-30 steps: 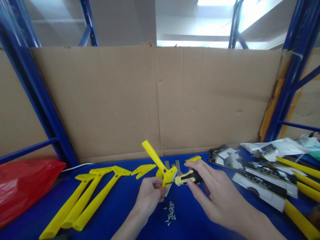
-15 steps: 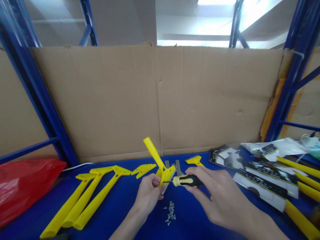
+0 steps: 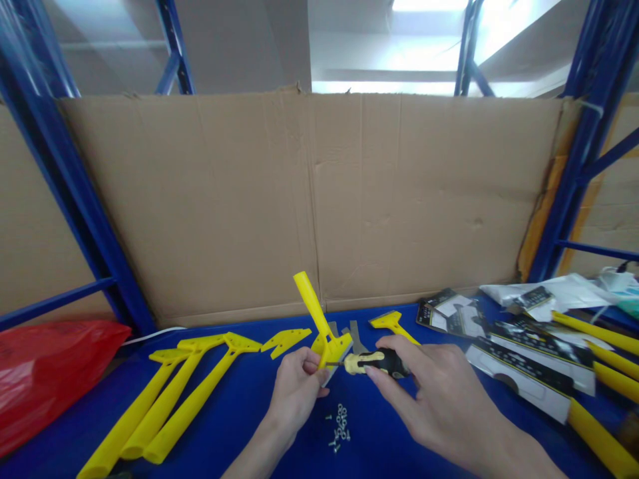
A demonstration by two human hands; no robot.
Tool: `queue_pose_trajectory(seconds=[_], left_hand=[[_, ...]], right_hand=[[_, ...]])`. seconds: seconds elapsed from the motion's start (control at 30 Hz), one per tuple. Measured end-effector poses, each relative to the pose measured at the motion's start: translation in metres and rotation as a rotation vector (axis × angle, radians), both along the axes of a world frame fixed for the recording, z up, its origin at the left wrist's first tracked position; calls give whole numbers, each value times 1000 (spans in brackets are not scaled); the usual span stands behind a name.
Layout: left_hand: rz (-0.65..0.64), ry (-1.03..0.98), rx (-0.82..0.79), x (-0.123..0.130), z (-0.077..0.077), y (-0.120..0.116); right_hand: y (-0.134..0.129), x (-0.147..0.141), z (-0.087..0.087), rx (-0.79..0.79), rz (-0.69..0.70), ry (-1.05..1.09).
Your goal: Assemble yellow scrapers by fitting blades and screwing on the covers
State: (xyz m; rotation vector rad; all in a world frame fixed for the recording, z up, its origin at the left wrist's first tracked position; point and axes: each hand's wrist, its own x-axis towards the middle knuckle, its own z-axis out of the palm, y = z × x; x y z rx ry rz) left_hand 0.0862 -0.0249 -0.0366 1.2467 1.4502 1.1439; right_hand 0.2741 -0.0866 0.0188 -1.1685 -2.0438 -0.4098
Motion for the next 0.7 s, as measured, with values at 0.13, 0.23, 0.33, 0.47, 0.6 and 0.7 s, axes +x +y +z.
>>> queue_pose_trajectory(seconds=[0.13,0.23,0.33,0.47,0.6,0.7], left_hand=[[-11,3,10,-1,-1,0],[-19,3,23,-1,-2,2],[-5,-9,30,0,-2,3],[57,-52,46,-2,2,6],[113,-112,70,-7,9,9],[182,-156,77,-10,13,10]], right_hand=[[0,-1,2,-77,-33,67],[0,-3,4,-147,-44,132],[0,-3,5,-218,-47,172],[2,2,7,-319,-44,148],[6,9,7,-425,-47,-20],[10,14,6,-491,-67,-131]])
